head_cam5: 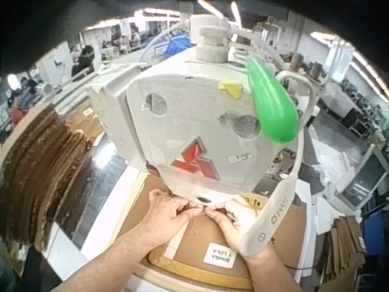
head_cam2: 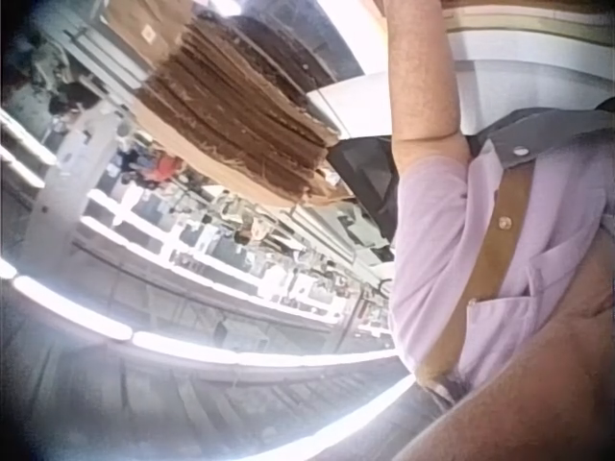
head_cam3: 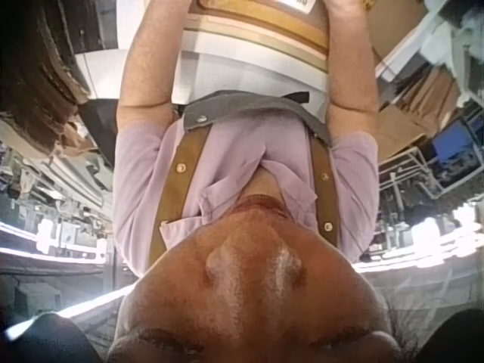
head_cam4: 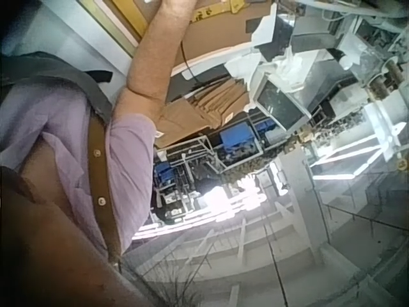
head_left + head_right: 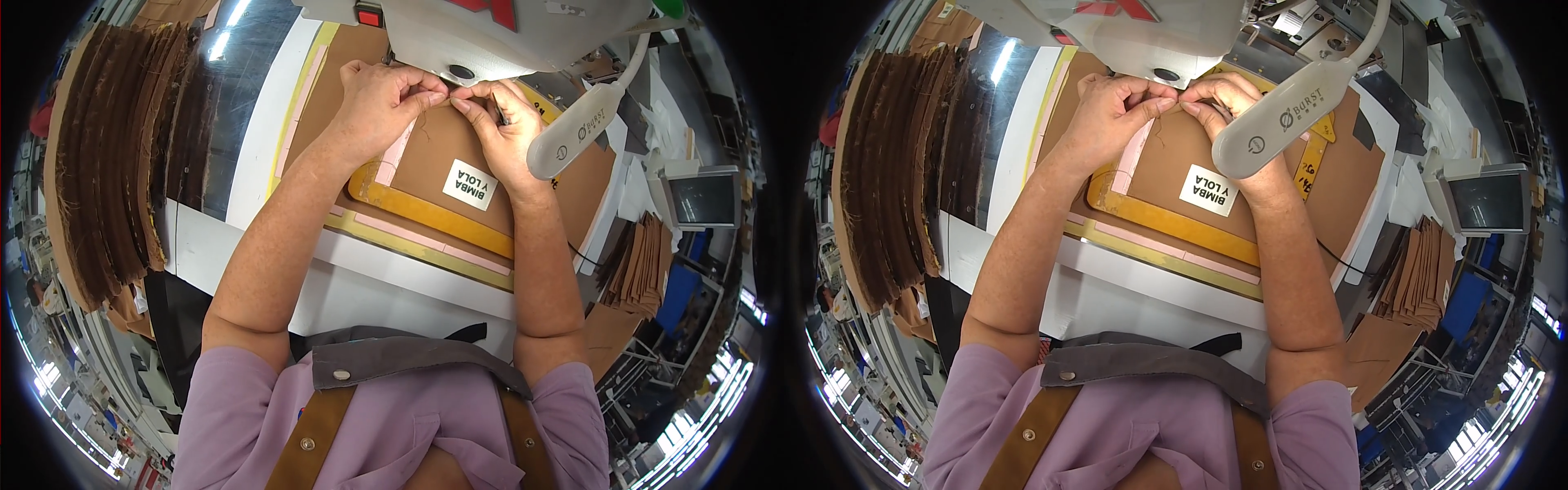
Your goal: Operating an industrial sewing machine to stitch leather components for bags.
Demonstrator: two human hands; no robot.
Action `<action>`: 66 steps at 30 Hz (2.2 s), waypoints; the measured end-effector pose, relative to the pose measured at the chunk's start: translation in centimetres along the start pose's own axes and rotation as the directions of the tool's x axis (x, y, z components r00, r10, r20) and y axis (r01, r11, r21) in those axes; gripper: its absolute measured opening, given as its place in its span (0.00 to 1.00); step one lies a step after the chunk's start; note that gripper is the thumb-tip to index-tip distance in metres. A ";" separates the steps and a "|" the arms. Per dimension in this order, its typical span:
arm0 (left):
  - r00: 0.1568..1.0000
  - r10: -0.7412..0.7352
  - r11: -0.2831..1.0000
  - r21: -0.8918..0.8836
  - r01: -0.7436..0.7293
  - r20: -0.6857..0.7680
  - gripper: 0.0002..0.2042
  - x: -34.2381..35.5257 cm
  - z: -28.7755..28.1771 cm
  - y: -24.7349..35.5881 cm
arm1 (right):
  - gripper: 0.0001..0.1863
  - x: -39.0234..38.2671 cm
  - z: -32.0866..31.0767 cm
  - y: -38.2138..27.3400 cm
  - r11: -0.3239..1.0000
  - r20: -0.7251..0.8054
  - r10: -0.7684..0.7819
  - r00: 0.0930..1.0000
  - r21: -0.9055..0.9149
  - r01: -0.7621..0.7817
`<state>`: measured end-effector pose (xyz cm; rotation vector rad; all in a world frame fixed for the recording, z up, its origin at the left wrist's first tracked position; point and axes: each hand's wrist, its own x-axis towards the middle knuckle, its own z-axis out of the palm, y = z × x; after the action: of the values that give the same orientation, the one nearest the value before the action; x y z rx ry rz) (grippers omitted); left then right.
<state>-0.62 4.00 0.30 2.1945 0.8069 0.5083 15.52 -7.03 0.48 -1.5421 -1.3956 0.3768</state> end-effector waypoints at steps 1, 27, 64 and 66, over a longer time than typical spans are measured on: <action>0.999 0.041 0.999 0.009 -0.040 -0.021 0.10 0.0 0.1 -0.1 | 0.06 0.0 -0.1 -0.1 1.000 0.000 0.016 1.000 0.018 -0.017; 0.994 0.073 0.995 -0.062 -0.079 -0.084 0.07 -0.2 0.9 -0.7 | 0.06 0.0 -0.2 -0.1 1.000 0.018 0.017 1.000 0.021 -0.017; 0.990 0.054 0.973 -0.215 -0.081 -0.128 0.04 -0.6 1.2 -0.4 | 0.05 -0.1 0.0 -0.1 0.995 0.016 0.084 0.996 0.062 -0.084; 0.991 0.064 0.981 -0.174 -0.084 -0.119 0.05 -0.6 0.9 0.0 | 0.05 -0.2 -0.1 0.0 0.994 0.013 0.084 0.996 0.066 -0.085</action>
<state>-0.50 3.14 -0.38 2.0494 0.7109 0.7204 15.55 -7.22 0.42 -1.5500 -1.3159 0.4787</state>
